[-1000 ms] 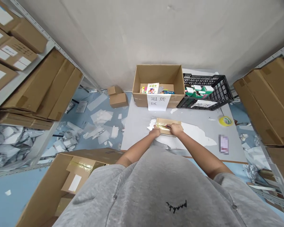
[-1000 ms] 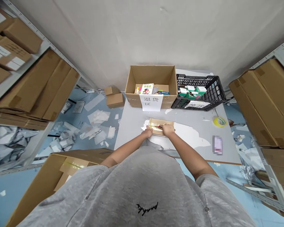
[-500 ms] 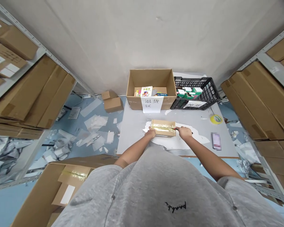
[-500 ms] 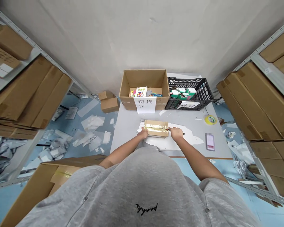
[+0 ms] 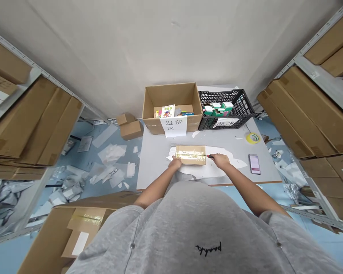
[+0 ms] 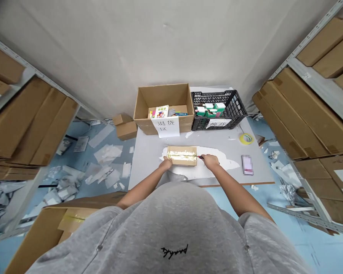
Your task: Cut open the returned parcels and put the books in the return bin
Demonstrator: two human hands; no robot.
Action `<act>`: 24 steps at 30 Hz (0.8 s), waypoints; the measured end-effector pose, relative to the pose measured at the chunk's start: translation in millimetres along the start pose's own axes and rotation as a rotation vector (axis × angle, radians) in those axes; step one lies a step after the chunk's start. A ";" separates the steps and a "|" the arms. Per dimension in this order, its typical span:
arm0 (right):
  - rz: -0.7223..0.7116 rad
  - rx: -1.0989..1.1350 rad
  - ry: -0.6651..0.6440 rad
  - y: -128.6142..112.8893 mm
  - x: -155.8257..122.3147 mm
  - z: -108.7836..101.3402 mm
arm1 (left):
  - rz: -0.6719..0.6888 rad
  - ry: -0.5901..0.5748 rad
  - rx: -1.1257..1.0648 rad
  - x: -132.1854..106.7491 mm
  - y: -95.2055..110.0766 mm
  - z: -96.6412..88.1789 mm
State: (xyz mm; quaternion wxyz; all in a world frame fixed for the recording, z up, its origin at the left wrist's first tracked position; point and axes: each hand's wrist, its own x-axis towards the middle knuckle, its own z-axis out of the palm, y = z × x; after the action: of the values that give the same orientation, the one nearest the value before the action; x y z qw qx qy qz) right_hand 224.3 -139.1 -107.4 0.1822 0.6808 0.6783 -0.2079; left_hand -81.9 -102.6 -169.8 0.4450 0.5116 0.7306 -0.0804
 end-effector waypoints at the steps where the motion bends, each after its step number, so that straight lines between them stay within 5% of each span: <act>1: -0.013 -0.011 -0.008 3.5 -1.3 0.9 | -0.004 -0.002 0.004 -1.7 1.0 1.4; 7: -0.011 0.048 -0.009 37.2 1.3 -5.4 | -0.048 0.012 0.007 -8.9 3.9 9.6; 10: 0.053 0.267 0.044 47.3 11.8 -9.8 | -0.085 0.026 0.004 -11.4 3.2 14.3; 14: 0.124 0.748 0.046 25.3 34.2 -4.3 | -0.123 0.029 -0.004 -15.4 6.3 23.3; 18: 0.239 0.764 0.116 -13.0 60.4 9.2 | -0.156 0.130 0.025 -21.8 18.1 31.6; 22: 0.295 0.702 0.137 -27.1 79.3 18.1 | 0.197 0.461 0.224 -19.9 43.4 30.3; 24: 0.289 0.725 0.117 -25.0 83.7 18.8 | 0.418 0.453 0.281 -11.7 61.3 26.9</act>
State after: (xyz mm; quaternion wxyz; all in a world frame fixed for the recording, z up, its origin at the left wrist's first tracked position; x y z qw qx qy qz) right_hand 198.0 -77.8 -166.8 -0.0817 0.8002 0.4672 -0.3671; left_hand -15.5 -97.5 -156.5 0.2035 0.7116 0.6718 0.0285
